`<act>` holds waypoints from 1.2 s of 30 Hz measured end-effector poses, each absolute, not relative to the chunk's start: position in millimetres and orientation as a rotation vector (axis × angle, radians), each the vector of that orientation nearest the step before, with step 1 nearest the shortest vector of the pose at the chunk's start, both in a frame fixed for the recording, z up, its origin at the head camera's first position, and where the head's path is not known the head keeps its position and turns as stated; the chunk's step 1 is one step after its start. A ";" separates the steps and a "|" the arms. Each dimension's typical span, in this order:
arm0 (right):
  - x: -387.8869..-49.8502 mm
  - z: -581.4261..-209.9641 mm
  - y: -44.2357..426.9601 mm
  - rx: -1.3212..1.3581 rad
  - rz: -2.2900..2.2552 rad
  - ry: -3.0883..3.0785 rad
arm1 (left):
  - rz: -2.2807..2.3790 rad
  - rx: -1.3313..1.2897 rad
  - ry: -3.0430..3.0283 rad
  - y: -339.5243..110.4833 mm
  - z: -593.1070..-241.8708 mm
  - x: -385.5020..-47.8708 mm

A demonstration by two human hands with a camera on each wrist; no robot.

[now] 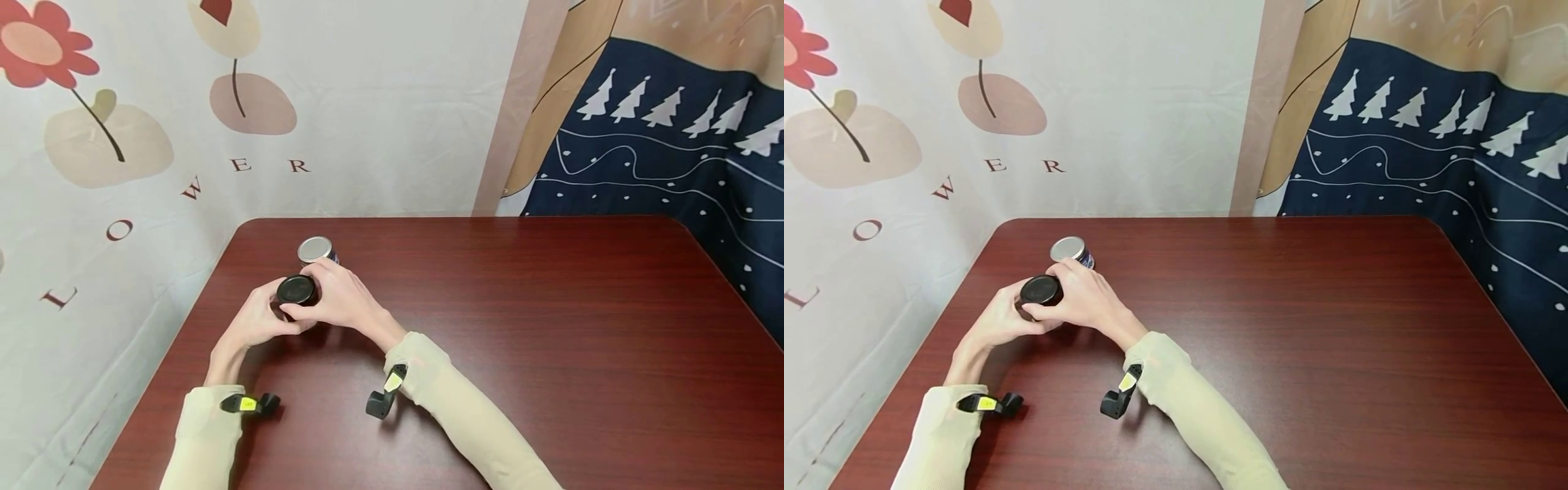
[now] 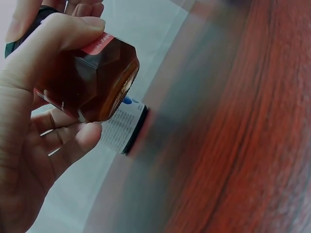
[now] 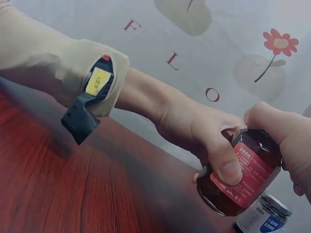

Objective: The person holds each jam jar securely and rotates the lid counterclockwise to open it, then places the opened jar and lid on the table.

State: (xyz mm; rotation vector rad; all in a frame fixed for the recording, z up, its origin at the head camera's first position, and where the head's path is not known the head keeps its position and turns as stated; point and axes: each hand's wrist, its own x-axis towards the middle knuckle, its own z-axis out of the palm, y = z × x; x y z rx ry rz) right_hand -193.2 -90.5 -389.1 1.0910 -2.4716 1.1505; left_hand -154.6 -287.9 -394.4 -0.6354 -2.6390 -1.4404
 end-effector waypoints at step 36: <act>-187.4 -389.8 -72.9 1.063 1.402 -2.119 | -1.477 -0.817 -2.550 -261.3 -375.5 -153.5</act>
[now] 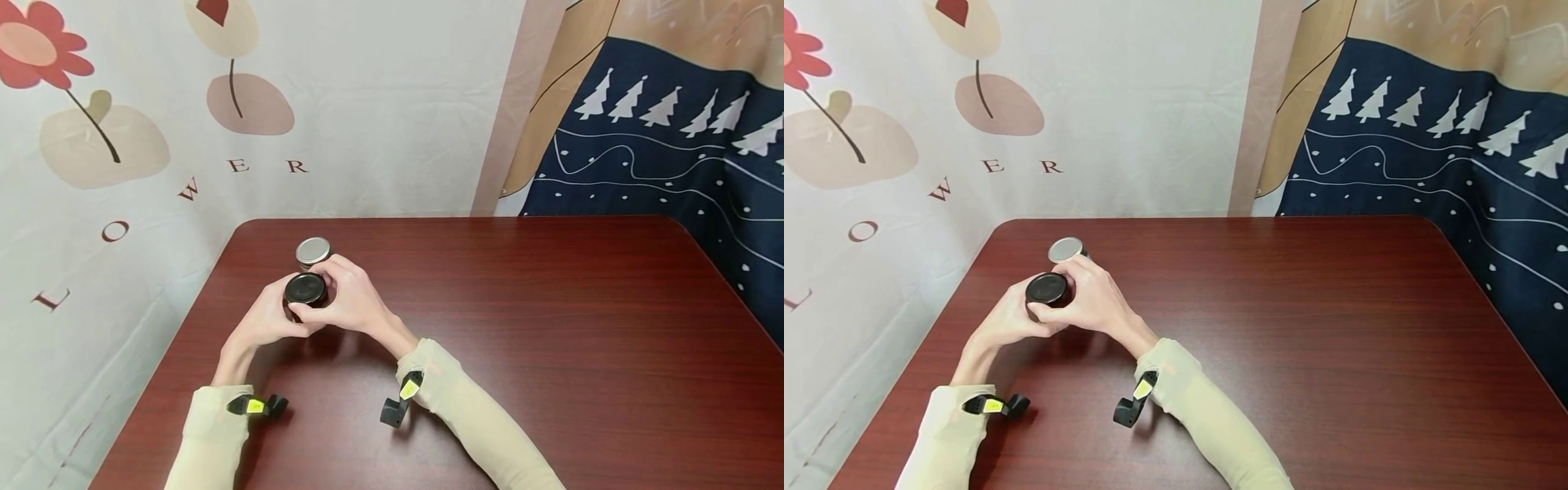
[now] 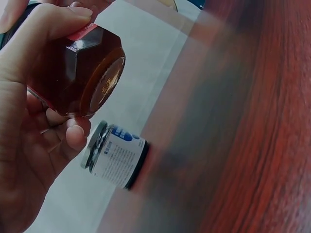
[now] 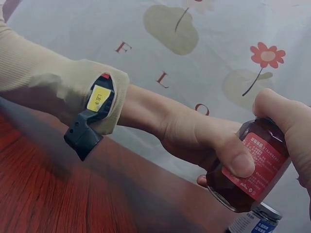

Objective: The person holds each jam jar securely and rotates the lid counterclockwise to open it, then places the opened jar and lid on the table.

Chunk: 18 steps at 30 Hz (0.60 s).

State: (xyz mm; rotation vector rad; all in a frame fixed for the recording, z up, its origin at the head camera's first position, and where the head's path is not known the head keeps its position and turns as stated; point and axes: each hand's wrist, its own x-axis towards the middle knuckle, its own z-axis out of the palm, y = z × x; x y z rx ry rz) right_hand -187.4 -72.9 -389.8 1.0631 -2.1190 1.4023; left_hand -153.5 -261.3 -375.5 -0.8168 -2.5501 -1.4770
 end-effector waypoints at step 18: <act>-189.4 -387.0 -59.2 1.064 1.387 -2.043 | -1.488 -0.851 -2.549 -247.3 -371.4 -156.6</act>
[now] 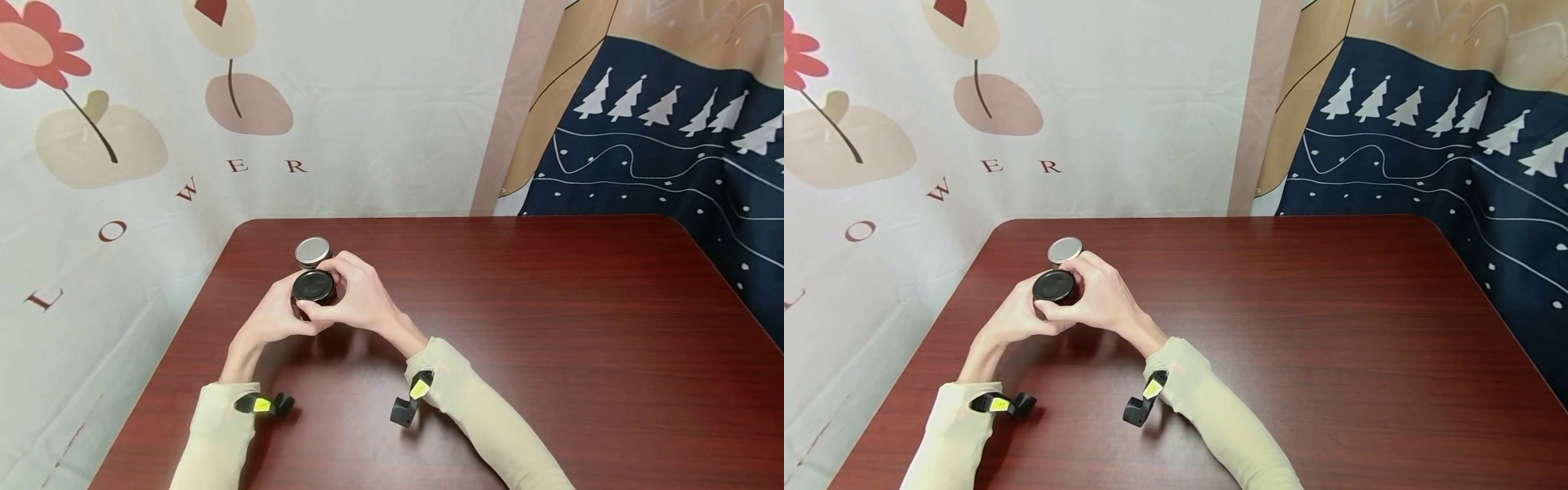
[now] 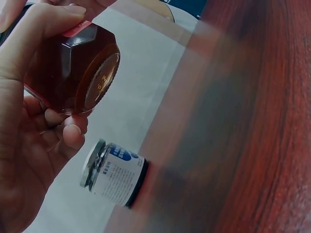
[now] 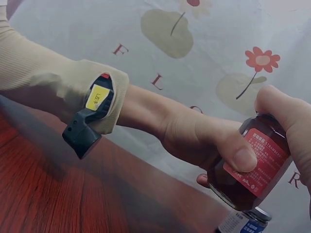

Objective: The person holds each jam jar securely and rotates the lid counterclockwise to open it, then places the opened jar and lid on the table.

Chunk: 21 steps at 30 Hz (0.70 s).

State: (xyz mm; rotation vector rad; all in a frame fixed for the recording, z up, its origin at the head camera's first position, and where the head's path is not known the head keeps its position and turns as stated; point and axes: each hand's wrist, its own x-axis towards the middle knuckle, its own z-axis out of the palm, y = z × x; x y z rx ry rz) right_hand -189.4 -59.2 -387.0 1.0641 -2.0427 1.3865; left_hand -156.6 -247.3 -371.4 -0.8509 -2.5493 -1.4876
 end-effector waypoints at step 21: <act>-190.9 -389.8 -42.8 1.083 1.433 -1.995 | -1.483 -0.828 -2.624 -232.3 -362.3 -152.2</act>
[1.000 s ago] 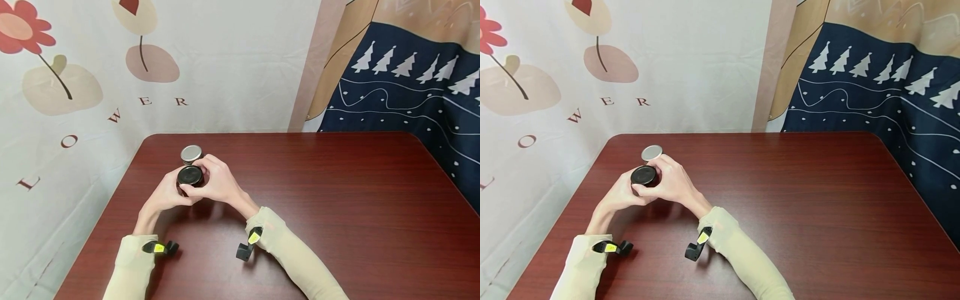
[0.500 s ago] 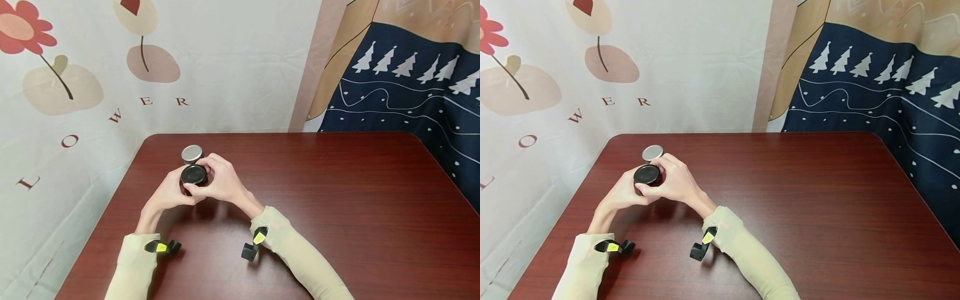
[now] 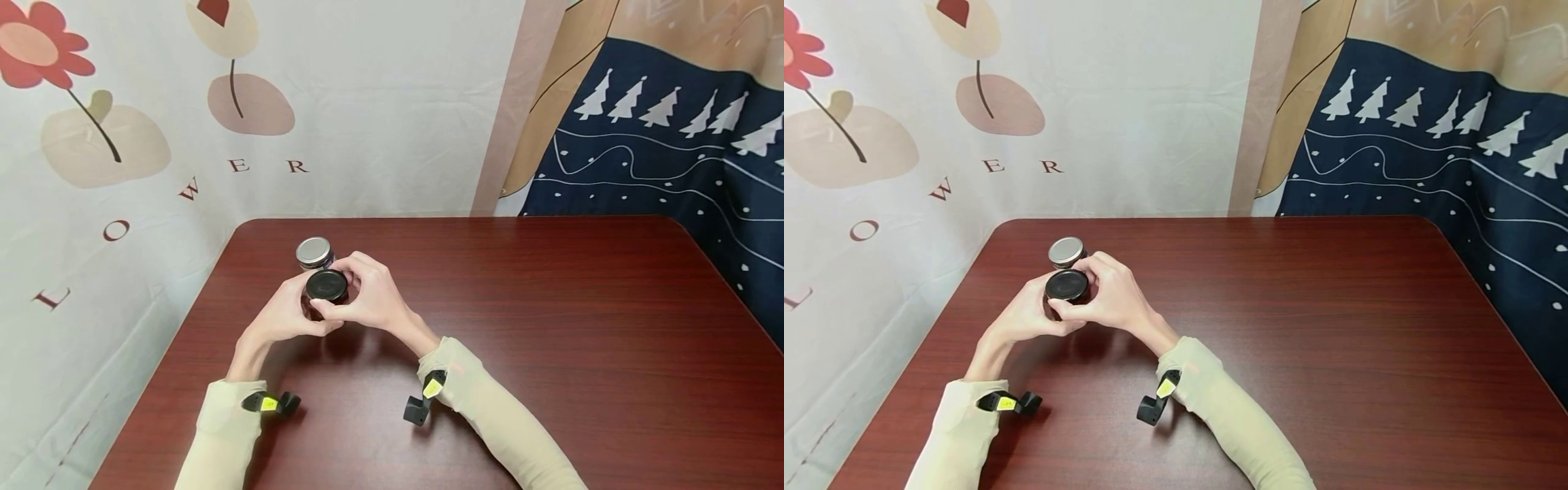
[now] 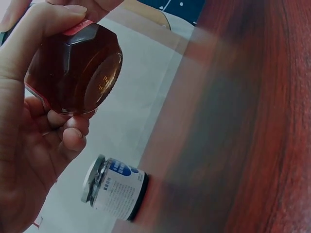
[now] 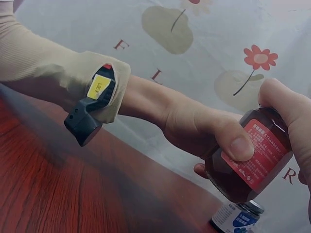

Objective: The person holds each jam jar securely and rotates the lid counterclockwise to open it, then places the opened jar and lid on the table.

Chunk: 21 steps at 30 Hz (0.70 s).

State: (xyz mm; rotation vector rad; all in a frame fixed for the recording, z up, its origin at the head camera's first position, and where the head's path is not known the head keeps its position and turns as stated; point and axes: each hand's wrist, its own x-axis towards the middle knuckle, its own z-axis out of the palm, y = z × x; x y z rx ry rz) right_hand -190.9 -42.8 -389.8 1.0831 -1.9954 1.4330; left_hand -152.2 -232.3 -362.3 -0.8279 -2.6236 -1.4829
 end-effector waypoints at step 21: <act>-191.2 -387.4 -22.3 1.063 1.471 -1.972 | -1.379 -0.921 -2.611 -227.1 -386.7 -175.4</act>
